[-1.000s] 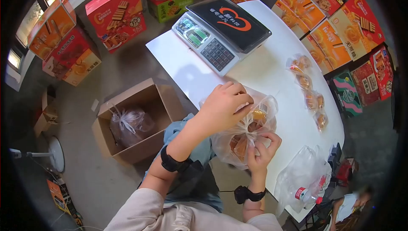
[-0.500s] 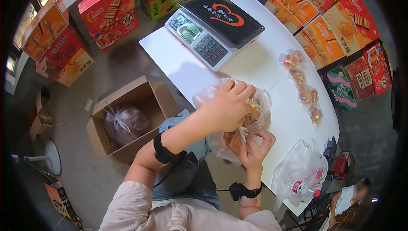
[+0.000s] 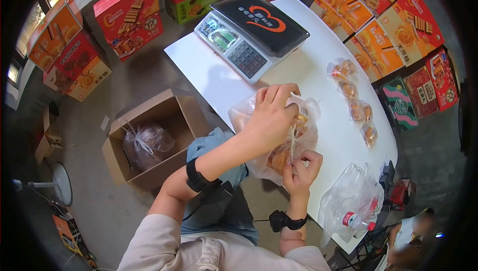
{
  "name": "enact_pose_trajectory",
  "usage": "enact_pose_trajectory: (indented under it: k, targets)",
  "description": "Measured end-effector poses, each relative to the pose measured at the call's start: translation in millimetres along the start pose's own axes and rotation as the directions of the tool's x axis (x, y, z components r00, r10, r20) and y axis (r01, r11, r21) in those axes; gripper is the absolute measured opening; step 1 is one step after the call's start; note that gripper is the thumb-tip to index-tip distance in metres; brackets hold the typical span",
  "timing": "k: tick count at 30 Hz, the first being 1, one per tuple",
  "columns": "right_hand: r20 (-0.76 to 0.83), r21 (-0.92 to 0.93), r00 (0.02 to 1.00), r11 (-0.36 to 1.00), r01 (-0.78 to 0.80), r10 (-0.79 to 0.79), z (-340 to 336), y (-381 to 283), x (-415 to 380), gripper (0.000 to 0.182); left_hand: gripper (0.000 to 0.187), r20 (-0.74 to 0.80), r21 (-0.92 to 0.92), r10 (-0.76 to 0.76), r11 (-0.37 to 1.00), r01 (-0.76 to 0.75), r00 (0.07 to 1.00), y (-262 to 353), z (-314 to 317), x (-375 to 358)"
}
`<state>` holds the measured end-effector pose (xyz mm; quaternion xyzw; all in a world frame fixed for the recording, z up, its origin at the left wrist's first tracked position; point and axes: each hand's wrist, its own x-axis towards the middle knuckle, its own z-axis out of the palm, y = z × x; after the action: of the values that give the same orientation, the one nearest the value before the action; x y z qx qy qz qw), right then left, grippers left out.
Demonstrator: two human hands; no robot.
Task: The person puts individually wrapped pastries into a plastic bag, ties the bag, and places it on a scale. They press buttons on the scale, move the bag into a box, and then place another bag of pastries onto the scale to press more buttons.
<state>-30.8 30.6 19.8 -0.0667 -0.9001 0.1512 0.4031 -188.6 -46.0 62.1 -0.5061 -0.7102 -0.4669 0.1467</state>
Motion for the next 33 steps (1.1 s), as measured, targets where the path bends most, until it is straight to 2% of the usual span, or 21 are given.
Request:
enact_pose_trajectory:
  k: [4, 6, 9, 10, 12, 14, 16, 18, 19, 20, 21, 23, 24, 25, 26, 27, 28, 29, 30, 31, 33]
  targets:
    - [0.110, -0.016, 0.992, 0.998, 0.063, -0.061, -8, -1, -5, 0.010, 0.014, -0.154, 0.158, 0.003, 0.987, 0.022, 0.988, -20, 16, -11]
    - [0.211, 0.085, 0.976, 0.994, -0.068, 0.048, -9, -1, -14, 0.011, 0.015, -0.215, 0.180, -0.088, 0.975, 0.128, 0.973, -18, 17, -14]
    - [-0.027, 0.395, 0.978, 0.901, -0.181, 0.209, -7, 3, 3, 0.012, 0.014, -0.198, 0.003, 0.018, 1.000, -0.017, 0.980, -10, 8, -3]
    - [-0.023, 0.397, 0.980, 0.901, -0.172, 0.197, -10, 3, 13, 0.012, 0.014, -0.208, 0.007, 0.015, 1.000, -0.014, 0.978, -2, 6, 2]
    - [0.245, 0.645, 0.875, 0.604, -0.469, 0.419, -12, 2, 33, 0.014, 0.011, -0.179, -0.078, 0.097, 0.991, -0.112, 0.979, 14, 3, 10]
    - [0.251, 0.671, 0.832, 0.530, -0.518, 0.495, -2, 20, 38, 0.016, 0.011, -0.159, -0.069, 0.132, 0.987, -0.145, 0.978, 20, 0, 17]
    - [0.522, 0.797, 0.684, -0.005, -0.604, 0.510, -6, 34, 54, 0.017, 0.011, -0.147, -0.055, 0.170, 0.982, -0.179, 0.974, 17, -3, 24]
    - [0.463, 0.797, 0.723, 0.114, -0.592, 0.513, -7, 44, 64, 0.020, 0.011, -0.108, -0.183, 0.191, 0.961, -0.209, 0.976, 12, -5, 27]
    - [0.408, 0.832, 0.710, 0.086, -0.548, 0.574, -9, 48, 72, 0.019, 0.011, -0.121, -0.181, 0.190, 0.961, -0.210, 0.974, 16, -19, 31]
    - [0.351, 0.865, 0.690, 0.062, -0.498, 0.633, -13, 54, 80, 0.019, 0.011, -0.149, -0.341, 0.146, 0.921, -0.190, 0.978, 19, -37, 30]
    - [0.320, 0.914, 0.761, 0.028, -0.405, 0.565, -16, 61, 86, 0.017, 0.012, -0.169, -0.494, 0.100, 0.853, -0.172, 0.981, 24, -62, 30]
    - [0.276, 0.941, 0.761, -0.002, -0.340, 0.587, -27, 71, 100, 0.018, 0.010, -0.299, -0.401, 0.243, 0.846, -0.352, 0.923, 28, -120, 25]
    - [0.232, 0.963, 0.753, -0.036, -0.267, 0.616, -33, 74, 107, 0.021, 0.022, -0.330, -0.517, 0.234, 0.766, -0.382, 0.915, 31, -146, 19]
    - [0.199, 0.966, 0.820, 0.035, -0.258, 0.536, -41, 73, 119, 0.024, 0.025, -0.389, -0.637, 0.050, 0.707, -0.308, 0.920, 51, -164, 16]
    - [0.198, 0.965, 0.821, 0.042, -0.260, 0.536, -43, 73, 128, 0.024, 0.021, -0.546, -0.345, 0.318, 0.758, -0.554, 0.775, 44, -167, 17]
    - [0.178, 0.964, 0.856, 0.091, -0.252, 0.485, -45, 73, 137, 0.025, 0.020, -0.321, -0.313, 0.282, 0.869, -0.382, 0.904, 45, -198, 3]
    - [0.163, 0.960, 0.889, 0.139, -0.243, 0.427, -45, 74, 146, 0.025, 0.026, -0.425, -0.177, 0.446, 0.812, -0.556, 0.788, 42, -204, -2]
    - [0.183, 0.964, 0.883, 0.095, -0.247, 0.432, -46, 79, 153, 0.024, 0.024, -0.332, -0.179, 0.340, 0.893, -0.413, 0.880, 54, -222, -10]
    - [0.190, 0.962, 0.887, 0.100, -0.253, 0.420, -46, 81, 161, 0.024, 0.024, -0.345, -0.174, 0.334, 0.895, -0.410, 0.877, 56, -221, -11]
    - [0.196, 0.958, 0.887, 0.113, -0.264, 0.417, -46, 82, 171, 0.025, 0.011, -0.436, -0.205, 0.414, 0.819, -0.536, 0.799, 57, -218, -9]
    - [0.221, 0.962, 0.891, 0.064, -0.267, 0.397, -47, 89, 191, 0.022, 0.044, -0.612, -0.233, 0.533, 0.584, -0.777, 0.584, 59, -212, 2]
